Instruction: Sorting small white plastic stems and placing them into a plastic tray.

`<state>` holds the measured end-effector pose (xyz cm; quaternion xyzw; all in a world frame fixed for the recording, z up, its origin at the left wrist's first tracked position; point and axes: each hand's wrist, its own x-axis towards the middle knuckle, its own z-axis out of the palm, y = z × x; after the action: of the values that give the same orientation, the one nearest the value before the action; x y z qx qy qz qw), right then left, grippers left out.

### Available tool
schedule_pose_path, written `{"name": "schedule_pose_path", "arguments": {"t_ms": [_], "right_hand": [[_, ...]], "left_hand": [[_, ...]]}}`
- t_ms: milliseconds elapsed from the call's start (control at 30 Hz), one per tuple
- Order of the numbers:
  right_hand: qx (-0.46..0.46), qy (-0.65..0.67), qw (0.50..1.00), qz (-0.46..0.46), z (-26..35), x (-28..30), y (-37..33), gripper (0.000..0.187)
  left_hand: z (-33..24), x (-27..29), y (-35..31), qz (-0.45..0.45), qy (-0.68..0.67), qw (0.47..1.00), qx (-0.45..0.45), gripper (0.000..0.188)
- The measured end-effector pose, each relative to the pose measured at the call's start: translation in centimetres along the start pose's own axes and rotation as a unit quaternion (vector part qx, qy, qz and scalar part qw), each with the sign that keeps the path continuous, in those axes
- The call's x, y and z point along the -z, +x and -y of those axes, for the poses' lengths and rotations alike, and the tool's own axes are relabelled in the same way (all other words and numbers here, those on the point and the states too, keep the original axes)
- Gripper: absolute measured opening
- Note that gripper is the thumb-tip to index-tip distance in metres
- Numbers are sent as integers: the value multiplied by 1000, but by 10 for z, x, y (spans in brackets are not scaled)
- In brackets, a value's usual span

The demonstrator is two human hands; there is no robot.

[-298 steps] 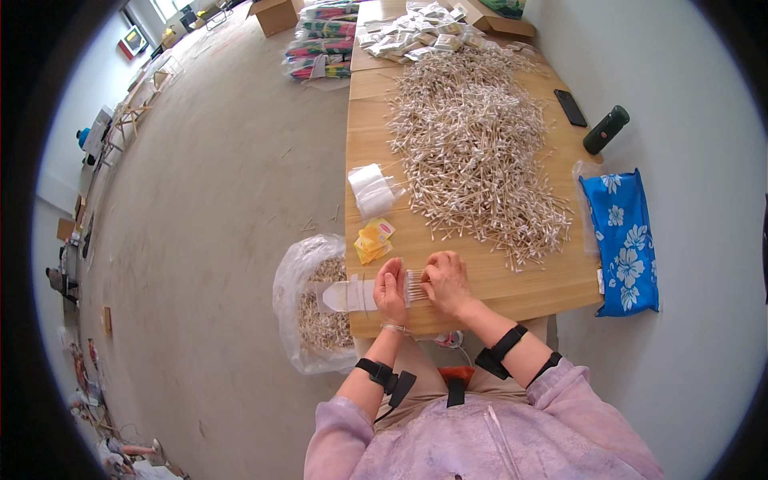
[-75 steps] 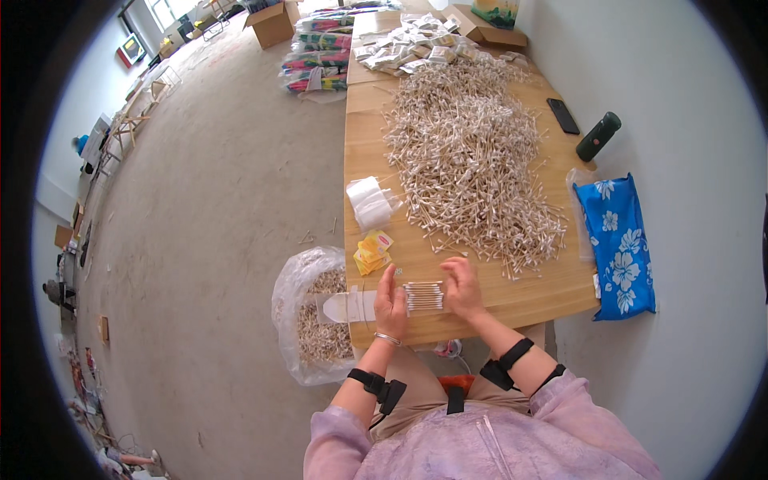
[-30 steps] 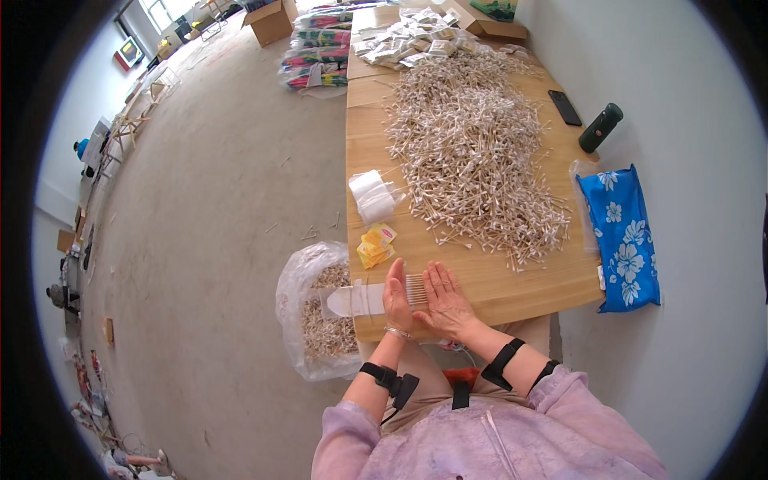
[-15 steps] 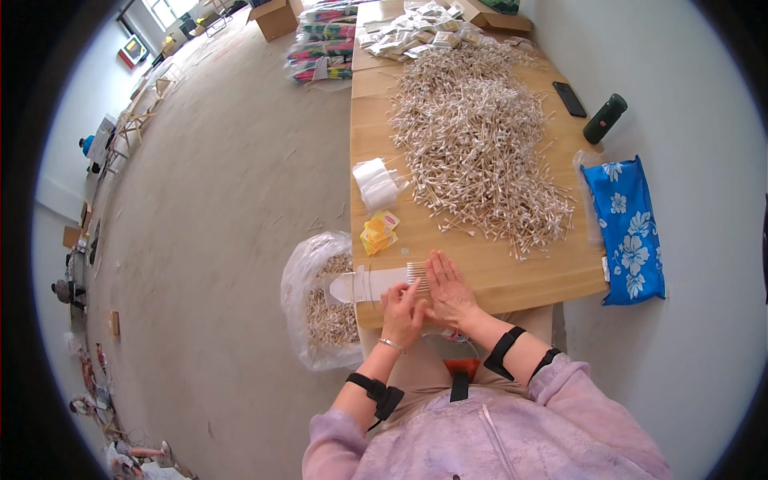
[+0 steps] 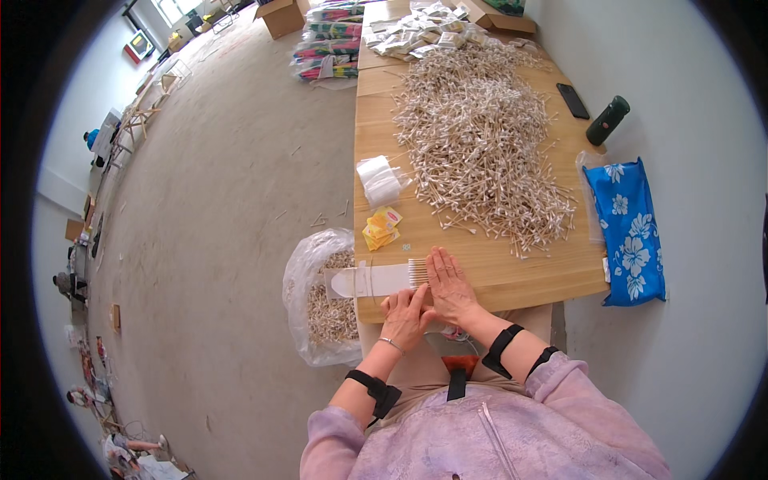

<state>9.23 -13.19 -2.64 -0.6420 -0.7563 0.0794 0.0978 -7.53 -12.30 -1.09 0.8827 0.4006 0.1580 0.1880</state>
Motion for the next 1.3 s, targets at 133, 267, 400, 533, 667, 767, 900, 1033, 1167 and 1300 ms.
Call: {"name": "schedule_pose_path", "arguments": {"t_ms": [133, 267, 400, 533, 667, 767, 900, 1033, 1167, 1300], "right_hand": [[0, -21, 1000, -11, -1, 1, 0, 99], [-7, -52, 998, 30, 3, 7, 2, 96], [-4, -62, 998, 14, 1, 4, 1, 97], [-4, -12, 1000, 11, 5, 11, 2, 96], [-4, -10, 1000, 8, 3, 11, 1, 94], [-7, -21, 1000, 0, 4, 10, 2, 99], [-8, -34, 999, 14, 4, 9, 1, 95], [-3, 10, 999, -33, 2, 6, 0, 89], [-11, -8, 1000, -5, 4, 8, 1, 91], [-7, 2, 1000, -19, 4, 7, 1, 92]], "left_hand": [[-5, 4, 6, 15, -25, 999, 29, 64], [-3, 3, 8, 14, -13, 999, 31, 63], [-1, 4, 10, 17, -18, 999, 25, 65], [-1, 5, 13, 24, -29, 998, 52, 62], [-4, 9, 20, 48, -20, 996, 66, 57], [-1, 6, 20, 39, 0, 998, 54, 62], [-2, 6, 22, 36, -5, 998, 55, 61], [-3, 7, 29, 49, -30, 994, 89, 58], [-1, 7, 29, 66, -21, 993, 97, 55], [0, 8, 31, 68, -69, 989, 107, 52]]}}
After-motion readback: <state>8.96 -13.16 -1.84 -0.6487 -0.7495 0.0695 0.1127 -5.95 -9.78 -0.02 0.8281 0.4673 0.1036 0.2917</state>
